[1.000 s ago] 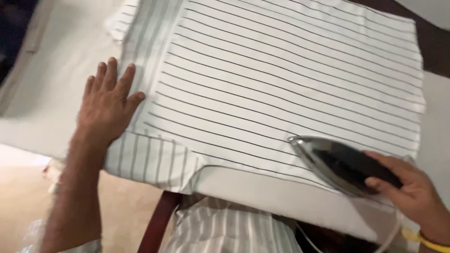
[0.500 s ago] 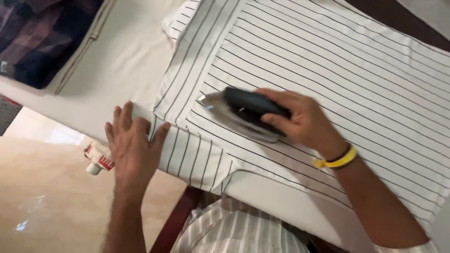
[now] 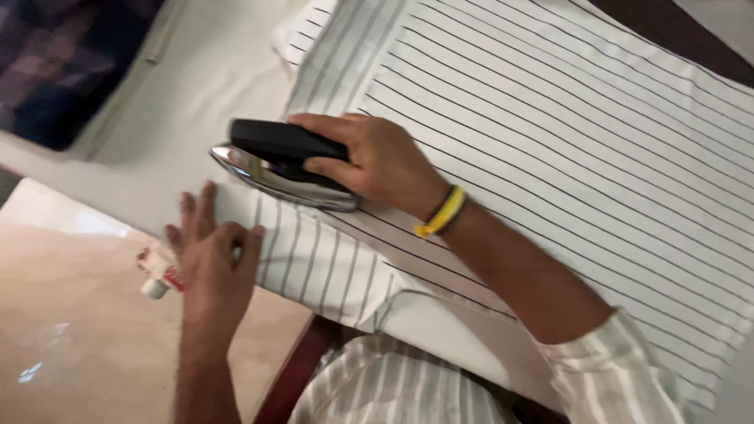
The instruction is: The person irons a striped shirt on an ironing board, smoothing and folding sections of the garment by hand while using an iron.
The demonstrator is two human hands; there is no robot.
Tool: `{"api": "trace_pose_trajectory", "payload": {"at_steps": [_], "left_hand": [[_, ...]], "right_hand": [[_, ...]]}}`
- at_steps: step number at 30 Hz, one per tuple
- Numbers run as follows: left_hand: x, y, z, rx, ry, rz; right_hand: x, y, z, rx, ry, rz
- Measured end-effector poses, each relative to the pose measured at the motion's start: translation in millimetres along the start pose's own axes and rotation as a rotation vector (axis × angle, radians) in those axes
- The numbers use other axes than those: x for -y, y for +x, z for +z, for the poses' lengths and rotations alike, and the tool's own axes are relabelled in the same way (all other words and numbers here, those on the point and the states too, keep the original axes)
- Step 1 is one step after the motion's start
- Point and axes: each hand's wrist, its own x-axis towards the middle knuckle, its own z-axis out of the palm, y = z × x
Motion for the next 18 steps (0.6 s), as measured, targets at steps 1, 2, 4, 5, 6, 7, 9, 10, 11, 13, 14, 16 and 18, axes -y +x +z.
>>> {"api": "trace_pose_trajectory", "payload": {"at_steps": [1,2,4,5,6,7,9,10,11,13,14,16,18], "left_hand": [[0.4,1.8,2.2,-0.001,0.041,0.002],[-0.5,1.0,3.6,-0.002,0.045,0.002],[-2.9,-2.6,3.0,-0.01,0.055,0.005],[-4.4,-3.2,3.0,-0.007,0.077,0.004],[-5.8,-3.3,2.7,-0.004,0.099,0.003],[-7.5,-2.3,2.7,-0.008,0.123,-0.003],[-10.7,0.8,3.4,-0.005,0.174,-0.033],[-13.3,1.5,4.4,-0.002,0.202,-0.049],[-17.2,1.8,5.3,-0.038,0.223,-0.008],[-29.0,3.3,7.1,-0.107,0.259,0.082],[-37.9,3.8,8.8,-0.094,0.239,0.119],[-64.1,7.1,20.1,-0.046,0.178,0.216],[-92.5,18.8,44.5,0.12,0.194,0.317]], "right_hand": [[1.6,0.0,-0.2,-0.031,-0.021,0.002],[4.7,-4.3,-2.0,-0.033,-0.009,0.041],[14.3,-19.9,-6.4,-0.042,0.012,0.116],[17.5,-33.3,-13.8,-0.019,-0.006,0.152],[20.2,-52.7,-25.8,0.003,-0.024,0.188],[22.8,-72.6,-38.2,0.029,-0.041,0.217],[31.7,-125.8,-62.0,0.036,-0.077,0.344],[34.1,-155.2,-74.7,0.023,-0.061,0.334],[36.7,-186.8,-85.3,0.034,-0.084,0.521],[42.0,-256.5,-101.1,-0.12,0.015,0.77],[42.6,-292.5,-108.3,-0.214,-0.005,0.768],[46.7,-366.3,-123.4,-0.417,-0.089,0.852],[47.3,-437.2,-136.8,-0.62,-0.165,0.991]]}}
